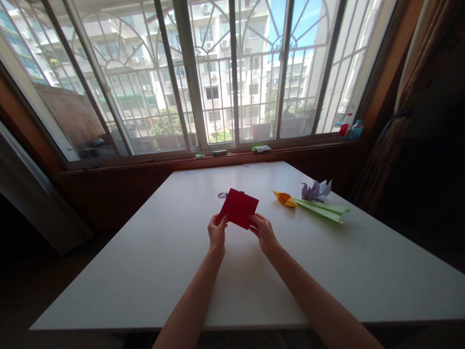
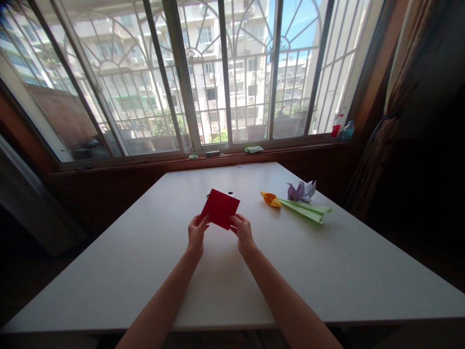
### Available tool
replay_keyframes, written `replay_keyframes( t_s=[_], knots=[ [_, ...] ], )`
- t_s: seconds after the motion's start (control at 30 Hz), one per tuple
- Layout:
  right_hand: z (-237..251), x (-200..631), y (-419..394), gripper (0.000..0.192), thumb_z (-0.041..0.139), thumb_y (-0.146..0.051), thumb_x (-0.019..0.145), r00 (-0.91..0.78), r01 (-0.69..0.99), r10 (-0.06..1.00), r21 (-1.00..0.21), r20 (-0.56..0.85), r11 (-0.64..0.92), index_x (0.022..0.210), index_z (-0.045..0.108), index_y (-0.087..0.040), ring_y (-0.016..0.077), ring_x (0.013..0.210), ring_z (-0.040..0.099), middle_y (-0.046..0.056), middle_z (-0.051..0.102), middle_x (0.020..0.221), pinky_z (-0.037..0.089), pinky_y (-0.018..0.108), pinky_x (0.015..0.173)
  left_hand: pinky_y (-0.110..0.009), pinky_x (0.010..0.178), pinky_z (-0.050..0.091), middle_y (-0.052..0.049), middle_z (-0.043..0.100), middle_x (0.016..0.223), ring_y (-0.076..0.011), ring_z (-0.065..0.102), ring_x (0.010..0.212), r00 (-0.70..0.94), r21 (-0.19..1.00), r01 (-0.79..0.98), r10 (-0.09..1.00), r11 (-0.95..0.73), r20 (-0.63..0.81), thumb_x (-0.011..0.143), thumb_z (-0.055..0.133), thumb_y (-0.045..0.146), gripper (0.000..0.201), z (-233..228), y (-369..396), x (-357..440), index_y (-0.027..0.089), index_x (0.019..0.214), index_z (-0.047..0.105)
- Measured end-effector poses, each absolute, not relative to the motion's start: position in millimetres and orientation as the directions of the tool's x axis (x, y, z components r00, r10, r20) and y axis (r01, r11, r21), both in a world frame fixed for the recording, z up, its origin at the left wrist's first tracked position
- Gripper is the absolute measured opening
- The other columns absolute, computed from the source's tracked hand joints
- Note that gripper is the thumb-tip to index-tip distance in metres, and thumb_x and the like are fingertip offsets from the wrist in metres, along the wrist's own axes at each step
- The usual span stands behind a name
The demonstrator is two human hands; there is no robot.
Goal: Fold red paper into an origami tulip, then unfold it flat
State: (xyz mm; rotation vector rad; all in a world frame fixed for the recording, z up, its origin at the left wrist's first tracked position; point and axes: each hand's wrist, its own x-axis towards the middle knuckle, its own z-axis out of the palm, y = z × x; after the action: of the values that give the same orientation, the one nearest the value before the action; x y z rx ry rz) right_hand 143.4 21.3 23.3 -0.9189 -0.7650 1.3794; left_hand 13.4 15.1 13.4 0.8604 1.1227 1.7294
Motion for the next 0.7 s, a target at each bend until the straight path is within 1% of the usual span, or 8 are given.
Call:
replay_keyframes(
  t_s=[0.07,0.17,0.23,0.33,0.4,0.57,0.7],
  knots=[
    [23.4,143.0,20.8,0.013,0.064,-0.025,0.058,0.059,-0.461,0.996,-0.887,-0.06,-0.026,0.069,0.061,-0.018,0.0151,0.069,0.059,0.001,0.065,0.07,0.046,0.027,0.065,-0.031,0.075,0.042,-0.006,0.063,0.09,-0.0178,0.057,0.085,-0.317,0.913,-0.353,0.945,-0.202,0.087,0.061,0.066,0.035,0.032,16.4,13.4,15.3,0.017,0.086,0.06],
    [22.1,142.8,21.3,0.017,0.067,-0.026,0.055,0.028,-0.468,0.999,-0.883,-0.041,-0.023,0.07,0.062,-0.018,0.0168,0.072,0.059,0.002,0.066,0.072,0.044,0.029,0.068,-0.035,0.08,0.043,-0.009,0.062,0.099,-0.0208,0.057,0.091,-0.126,0.879,-0.453,0.987,-0.151,0.104,0.062,0.067,0.032,0.04,21.1,9.3,22.1,0.016,0.098,0.059],
    [20.7,142.9,22.0,0.019,0.068,-0.027,0.054,0.001,-0.447,0.999,-0.894,-0.036,-0.032,0.069,0.063,-0.018,0.0177,0.074,0.059,0.002,0.066,0.072,0.043,0.03,0.07,-0.038,0.081,0.044,-0.011,0.063,0.095,-0.0226,0.058,0.089,-0.082,0.879,-0.46,0.991,-0.128,0.101,0.06,0.069,0.029,0.044,23.4,6.5,26.5,0.012,0.099,0.059],
    [18.6,143.6,23.0,0.019,0.069,-0.028,0.053,0.02,-0.373,0.999,-0.927,-0.048,-0.037,0.069,0.064,-0.019,0.0178,0.077,0.057,0.001,0.065,0.073,0.041,0.03,0.071,-0.041,0.082,0.043,-0.012,0.064,0.089,-0.0241,0.059,0.085,-0.108,0.888,-0.441,0.99,-0.129,0.09,0.059,0.07,0.029,0.045,24.3,4.5,28.5,0.009,0.097,0.06],
    [18.1,144.3,23.5,0.02,0.069,-0.031,0.054,0.05,-0.352,0.998,-0.935,-0.049,-0.028,0.071,0.064,-0.02,0.018,0.079,0.056,0.001,0.065,0.076,0.039,0.029,0.071,-0.042,0.083,0.043,-0.012,0.065,0.088,-0.0249,0.059,0.086,-0.128,0.891,-0.435,0.988,-0.129,0.081,0.059,0.07,0.029,0.044,23.8,4.8,27.3,0.008,0.096,0.061],
    [20.5,145.1,23.5,0.026,0.068,-0.038,0.056,0.079,-0.409,0.996,-0.912,-0.028,0.007,0.075,0.064,-0.021,0.0184,0.079,0.056,0.002,0.065,0.08,0.039,0.029,0.068,-0.043,0.082,0.044,-0.013,0.065,0.088,-0.0252,0.06,0.086,-0.129,0.903,-0.417,0.99,-0.101,0.052,0.058,0.071,0.026,0.043,23.3,5.5,24.8,0.008,0.095,0.061],
    [23.1,144.4,21.9,0.028,0.067,-0.039,0.056,0.068,-0.404,0.998,-0.915,-0.013,0.016,0.078,0.064,-0.021,0.0185,0.079,0.055,0.002,0.065,0.081,0.039,0.028,0.066,-0.04,0.079,0.046,-0.013,0.065,0.087,-0.0244,0.061,0.083,-0.143,0.896,-0.434,0.989,-0.088,0.028,0.056,0.071,0.026,0.041,26.0,4.9,23.9,0.008,0.092,0.062]
  ],
)
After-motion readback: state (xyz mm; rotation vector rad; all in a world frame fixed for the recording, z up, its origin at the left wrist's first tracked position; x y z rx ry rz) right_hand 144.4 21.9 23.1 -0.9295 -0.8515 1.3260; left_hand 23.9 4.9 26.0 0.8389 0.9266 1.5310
